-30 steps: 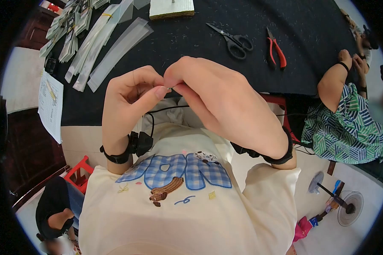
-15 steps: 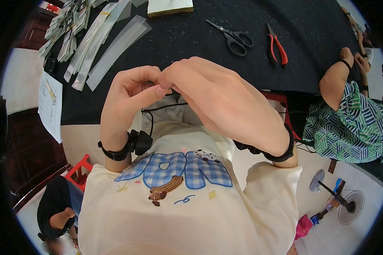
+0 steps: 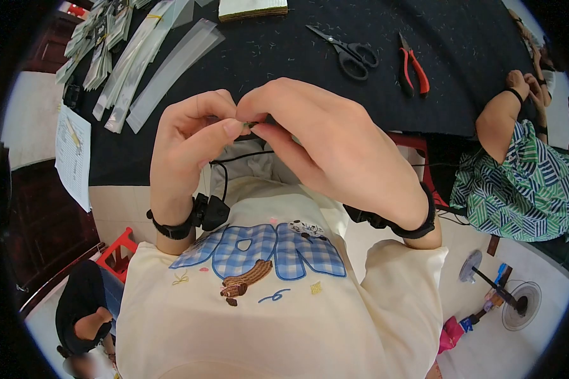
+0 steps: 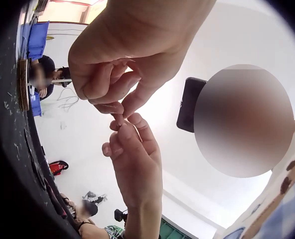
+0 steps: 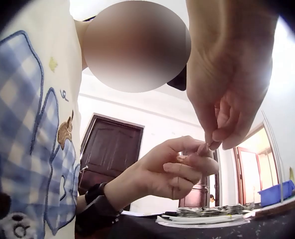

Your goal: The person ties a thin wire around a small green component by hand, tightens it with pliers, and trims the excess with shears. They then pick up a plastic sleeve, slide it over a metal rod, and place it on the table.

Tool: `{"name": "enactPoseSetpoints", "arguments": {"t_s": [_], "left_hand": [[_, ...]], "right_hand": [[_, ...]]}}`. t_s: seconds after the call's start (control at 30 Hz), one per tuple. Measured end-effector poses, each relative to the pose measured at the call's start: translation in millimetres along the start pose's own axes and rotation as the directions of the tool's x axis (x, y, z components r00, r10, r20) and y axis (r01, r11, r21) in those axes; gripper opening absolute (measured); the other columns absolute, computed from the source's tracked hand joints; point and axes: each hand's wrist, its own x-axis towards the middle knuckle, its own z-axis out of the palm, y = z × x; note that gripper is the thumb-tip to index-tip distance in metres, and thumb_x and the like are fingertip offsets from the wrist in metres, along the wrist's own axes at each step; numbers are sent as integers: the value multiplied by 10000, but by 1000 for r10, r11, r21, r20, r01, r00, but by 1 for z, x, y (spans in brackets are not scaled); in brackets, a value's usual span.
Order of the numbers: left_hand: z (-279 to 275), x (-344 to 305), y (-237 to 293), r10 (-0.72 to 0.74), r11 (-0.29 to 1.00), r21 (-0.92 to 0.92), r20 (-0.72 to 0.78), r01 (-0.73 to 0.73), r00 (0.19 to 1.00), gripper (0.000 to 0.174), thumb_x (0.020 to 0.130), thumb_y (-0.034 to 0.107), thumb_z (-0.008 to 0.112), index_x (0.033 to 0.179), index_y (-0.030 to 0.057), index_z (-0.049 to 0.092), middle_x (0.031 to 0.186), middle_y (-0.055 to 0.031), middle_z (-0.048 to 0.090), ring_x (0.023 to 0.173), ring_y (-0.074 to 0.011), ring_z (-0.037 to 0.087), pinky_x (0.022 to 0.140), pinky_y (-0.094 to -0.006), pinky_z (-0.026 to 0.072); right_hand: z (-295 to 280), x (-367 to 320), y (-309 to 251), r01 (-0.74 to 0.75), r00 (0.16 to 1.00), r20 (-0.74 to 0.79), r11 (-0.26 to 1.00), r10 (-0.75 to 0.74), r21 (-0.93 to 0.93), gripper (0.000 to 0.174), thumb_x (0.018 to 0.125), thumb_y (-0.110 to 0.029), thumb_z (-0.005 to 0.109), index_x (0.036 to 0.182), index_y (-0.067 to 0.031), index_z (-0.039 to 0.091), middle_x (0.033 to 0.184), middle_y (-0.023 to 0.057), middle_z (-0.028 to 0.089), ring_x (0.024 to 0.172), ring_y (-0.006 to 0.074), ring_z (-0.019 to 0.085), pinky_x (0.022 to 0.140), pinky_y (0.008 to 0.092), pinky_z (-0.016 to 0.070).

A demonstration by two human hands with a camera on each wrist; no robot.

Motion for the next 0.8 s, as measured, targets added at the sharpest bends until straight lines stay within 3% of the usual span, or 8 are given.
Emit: {"name": "enactPoseSetpoints", "arguments": {"t_s": [0.17,0.4,0.47,0.5,0.57,0.8], "left_hand": [[2,-2,3,34,999,3,-36,-34,999,90,789,33,589,808,-54,601,749,-40,585,686,-60,537,619,-176,425],[6,-9,6,84,995,66,-91,-78,992,69,795,21,583,799,-47,591,722,-14,554,625,-26,489,547,-150,375],[7,-10,4,150,982,134,-106,-136,983,70,801,24,582,798,-46,584,720,-11,554,612,-14,477,527,-140,352],[8,-11,4,149,982,133,-107,-135,983,70,801,24,582,798,-46,584,720,-11,554,612,-14,477,527,-140,352],[9,-12,5,153,985,95,-115,-142,982,69,806,25,579,799,-44,579,719,-12,556,609,-11,475,522,-142,347],[10,-12,5,154,988,44,-121,-149,981,63,812,23,575,807,-40,571,704,-7,551,612,-6,474,513,-143,337]], "right_hand": [[3,-3,0,-70,993,-94,997,74,45,238,695,114,633,894,-9,584,888,72,608,722,109,589,571,188,457],[9,-9,-5,-47,992,-111,997,53,59,292,686,136,642,930,-3,563,891,91,596,703,87,565,565,180,442],[16,-11,-2,80,978,-195,995,-69,51,346,684,160,633,984,21,530,901,104,590,723,95,568,571,175,433],[20,-11,-3,79,979,-194,995,-68,52,346,684,160,633,984,21,530,901,104,590,723,95,568,571,175,433],[25,-10,-4,64,937,-348,987,-9,146,296,662,166,612,915,19,571,840,99,588,618,142,567,509,221,471],[29,-7,-2,111,920,-387,988,-63,104,294,658,172,614,915,34,573,837,109,594,646,155,580,523,230,491]]}}
